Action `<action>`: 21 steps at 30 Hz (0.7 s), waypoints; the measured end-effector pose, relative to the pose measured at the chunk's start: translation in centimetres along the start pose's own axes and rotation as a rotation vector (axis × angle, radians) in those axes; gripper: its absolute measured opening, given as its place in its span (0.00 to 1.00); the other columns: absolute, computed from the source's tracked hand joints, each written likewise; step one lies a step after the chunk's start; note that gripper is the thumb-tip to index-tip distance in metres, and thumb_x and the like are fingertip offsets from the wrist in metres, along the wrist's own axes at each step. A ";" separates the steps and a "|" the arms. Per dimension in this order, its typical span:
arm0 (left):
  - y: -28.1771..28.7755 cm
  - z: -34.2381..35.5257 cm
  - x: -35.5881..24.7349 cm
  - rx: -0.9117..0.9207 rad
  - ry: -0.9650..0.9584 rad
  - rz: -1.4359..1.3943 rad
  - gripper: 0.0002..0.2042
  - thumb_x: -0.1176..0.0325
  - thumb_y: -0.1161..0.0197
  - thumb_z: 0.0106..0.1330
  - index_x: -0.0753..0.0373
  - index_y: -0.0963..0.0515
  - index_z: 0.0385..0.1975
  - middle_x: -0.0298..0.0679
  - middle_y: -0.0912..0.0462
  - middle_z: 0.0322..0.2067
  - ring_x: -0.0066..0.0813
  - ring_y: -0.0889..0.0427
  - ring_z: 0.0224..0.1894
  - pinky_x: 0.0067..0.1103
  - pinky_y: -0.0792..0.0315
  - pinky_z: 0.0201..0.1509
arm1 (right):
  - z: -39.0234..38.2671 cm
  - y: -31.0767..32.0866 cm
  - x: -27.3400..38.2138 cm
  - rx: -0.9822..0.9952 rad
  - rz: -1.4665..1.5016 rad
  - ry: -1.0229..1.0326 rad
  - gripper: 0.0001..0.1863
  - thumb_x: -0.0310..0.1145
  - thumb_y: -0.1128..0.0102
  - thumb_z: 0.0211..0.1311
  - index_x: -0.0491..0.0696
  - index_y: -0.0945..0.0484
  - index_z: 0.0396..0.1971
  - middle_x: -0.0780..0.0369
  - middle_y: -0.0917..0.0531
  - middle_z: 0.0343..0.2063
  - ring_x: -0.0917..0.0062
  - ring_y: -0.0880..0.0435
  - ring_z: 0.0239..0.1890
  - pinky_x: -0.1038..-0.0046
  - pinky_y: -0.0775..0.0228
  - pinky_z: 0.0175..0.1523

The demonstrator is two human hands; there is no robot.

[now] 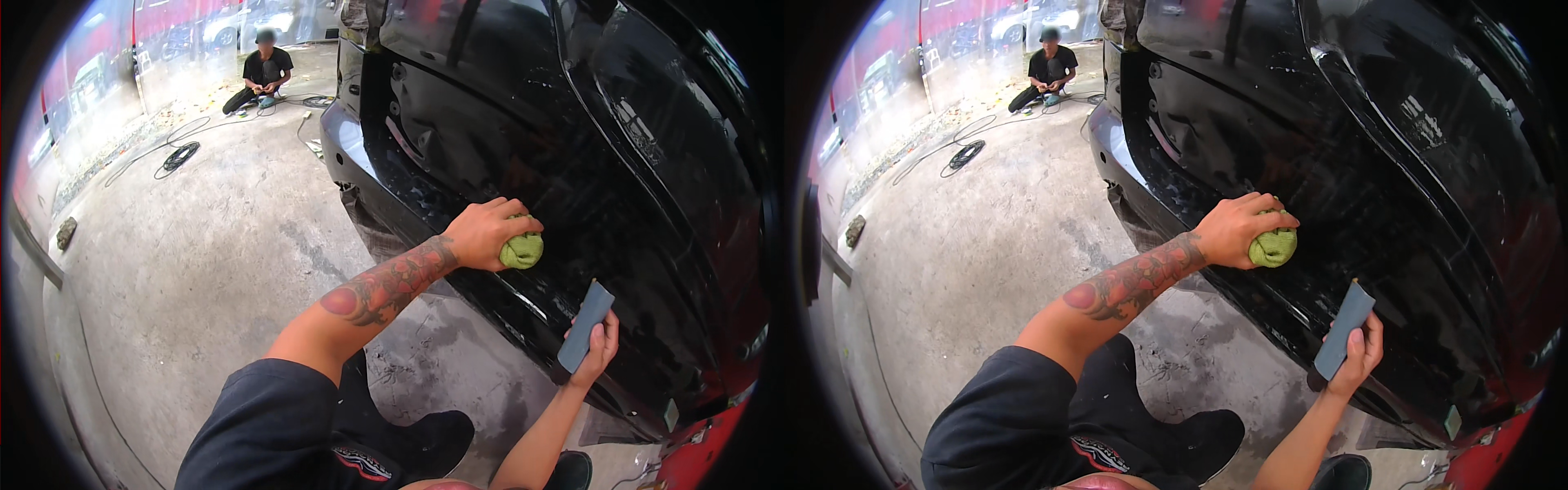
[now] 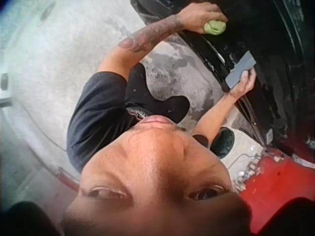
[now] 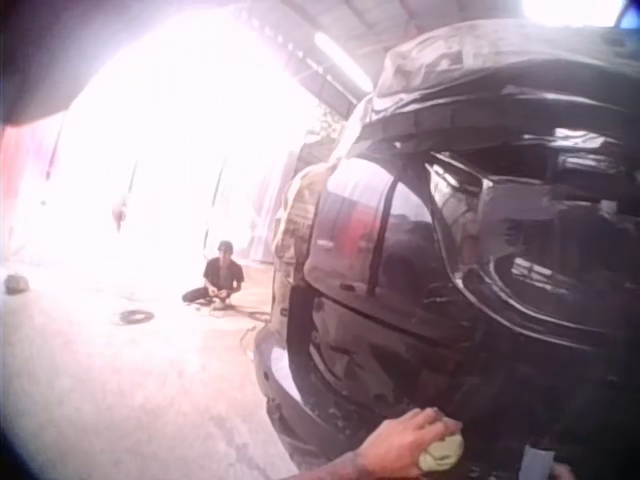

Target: The person wet-sands the rear panel of a car using a sanding block, periodically wetting and wiping down the surface with a cloth dipped in a bucket of water.

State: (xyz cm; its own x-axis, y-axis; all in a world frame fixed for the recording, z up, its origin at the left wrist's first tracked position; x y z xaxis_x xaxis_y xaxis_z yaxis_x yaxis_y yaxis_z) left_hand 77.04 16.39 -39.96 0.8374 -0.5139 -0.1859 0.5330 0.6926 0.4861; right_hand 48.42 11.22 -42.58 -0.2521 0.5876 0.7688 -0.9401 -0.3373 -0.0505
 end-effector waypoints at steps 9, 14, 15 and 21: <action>0.2 0.1 -0.2 0.005 0.012 0.007 0.29 0.65 0.23 0.49 0.48 0.20 0.55 0.35 0.21 0.47 0.39 0.17 0.50 0.31 0.19 0.49 | 2.2 -2.7 -0.9 0.133 0.027 0.002 0.31 0.44 0.33 0.63 0.35 0.24 0.57 0.55 0.16 0.36 0.76 0.15 0.32 0.75 0.21 0.32; 0.2 0.2 -0.4 -0.005 0.003 0.013 0.28 0.65 0.23 0.49 0.48 0.20 0.54 0.35 0.20 0.47 0.39 0.17 0.50 0.31 0.19 0.49 | 3.3 -3.5 -1.1 0.232 0.030 -0.040 0.31 0.45 0.33 0.62 0.35 0.24 0.55 0.56 0.16 0.38 0.76 0.16 0.32 0.75 0.22 0.35; 0.2 0.2 -0.4 -0.006 0.009 0.013 0.28 0.65 0.23 0.49 0.48 0.20 0.54 0.35 0.20 0.47 0.39 0.17 0.50 0.31 0.19 0.49 | 3.3 -3.2 -1.3 0.227 0.034 -0.041 0.31 0.45 0.33 0.62 0.35 0.24 0.55 0.56 0.16 0.38 0.76 0.16 0.32 0.75 0.22 0.35; 0.1 0.3 -0.4 -0.004 0.001 0.011 0.28 0.64 0.23 0.49 0.48 0.19 0.54 0.36 0.20 0.48 0.39 0.16 0.50 0.32 0.20 0.50 | 3.0 -3.0 -2.3 0.227 0.007 -0.128 0.29 0.44 0.32 0.62 0.36 0.22 0.54 0.58 0.16 0.39 0.77 0.16 0.37 0.75 0.23 0.43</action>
State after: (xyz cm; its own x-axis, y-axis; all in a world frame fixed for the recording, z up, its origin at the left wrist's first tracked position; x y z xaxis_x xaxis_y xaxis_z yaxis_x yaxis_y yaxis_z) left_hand 76.72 16.51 -39.53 0.8434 -0.5059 -0.1810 0.5242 0.7003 0.4846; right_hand 52.48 8.68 -42.35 -0.2135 0.4917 0.8442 -0.8594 -0.5055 0.0771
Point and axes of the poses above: each hand's wrist, its own z-axis towards the middle knuckle, its own y-axis out of the back of the hand, x = y × z, the point moved 6 cm from there along z, towards the middle knuckle
